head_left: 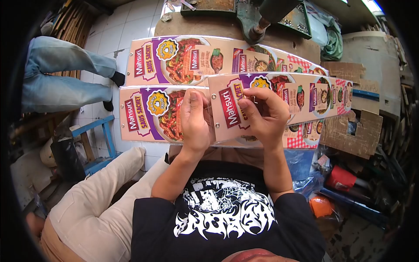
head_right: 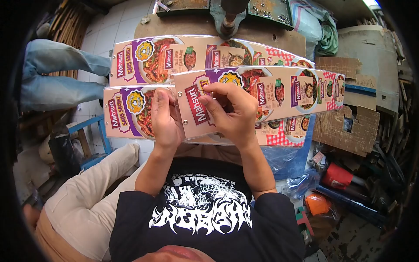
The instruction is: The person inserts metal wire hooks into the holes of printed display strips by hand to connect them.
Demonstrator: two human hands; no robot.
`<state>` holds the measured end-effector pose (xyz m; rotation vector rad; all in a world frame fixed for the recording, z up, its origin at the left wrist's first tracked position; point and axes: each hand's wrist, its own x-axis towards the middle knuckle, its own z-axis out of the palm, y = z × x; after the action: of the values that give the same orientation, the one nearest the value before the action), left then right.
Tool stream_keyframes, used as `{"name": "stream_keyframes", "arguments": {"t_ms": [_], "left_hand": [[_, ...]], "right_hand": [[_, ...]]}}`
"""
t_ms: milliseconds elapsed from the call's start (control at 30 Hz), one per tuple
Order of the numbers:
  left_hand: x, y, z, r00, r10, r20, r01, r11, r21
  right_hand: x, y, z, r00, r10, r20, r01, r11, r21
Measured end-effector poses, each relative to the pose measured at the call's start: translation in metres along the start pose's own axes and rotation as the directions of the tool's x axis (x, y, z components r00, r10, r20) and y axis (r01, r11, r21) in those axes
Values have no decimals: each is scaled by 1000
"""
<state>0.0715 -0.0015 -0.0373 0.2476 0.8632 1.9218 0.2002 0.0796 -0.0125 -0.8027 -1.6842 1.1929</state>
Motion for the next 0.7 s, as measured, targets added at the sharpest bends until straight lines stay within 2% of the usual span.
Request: {"name": "stream_keyframes", "arguments": {"t_ms": [100, 167, 200, 267, 300, 367, 500, 700], "left_hand": [[0, 0, -2, 999, 13, 47, -10, 997, -71], [-2, 11, 12, 993, -83, 83, 82, 997, 9], [-3, 12, 10, 993, -83, 83, 82, 997, 10], [-3, 14, 4, 975, -115, 192, 106, 993, 55], [-3, 14, 4, 974, -114, 193, 105, 993, 56], [-3, 15, 5, 949, -82, 305, 62, 995, 74], [-4, 14, 4, 950, -84, 301, 60, 994, 89], [-4, 11, 3, 958, -67, 280, 5, 976, 219]], "right_hand": [[1, -1, -1, 1000, 12, -2, -11, 998, 55], [3, -3, -1, 999, 32, 5, -32, 997, 76], [5, -5, -1, 999, 41, -1, -41, 994, 98], [8, -8, -1, 999, 49, -7, -48, 992, 121], [9, -10, -2, 998, 60, 1, -59, 990, 131], [10, -10, -3, 998, 69, 6, -69, 988, 141], [12, -9, -3, 996, 89, 16, -91, 982, 165], [13, -6, -2, 995, 95, 15, -96, 979, 180]]}}
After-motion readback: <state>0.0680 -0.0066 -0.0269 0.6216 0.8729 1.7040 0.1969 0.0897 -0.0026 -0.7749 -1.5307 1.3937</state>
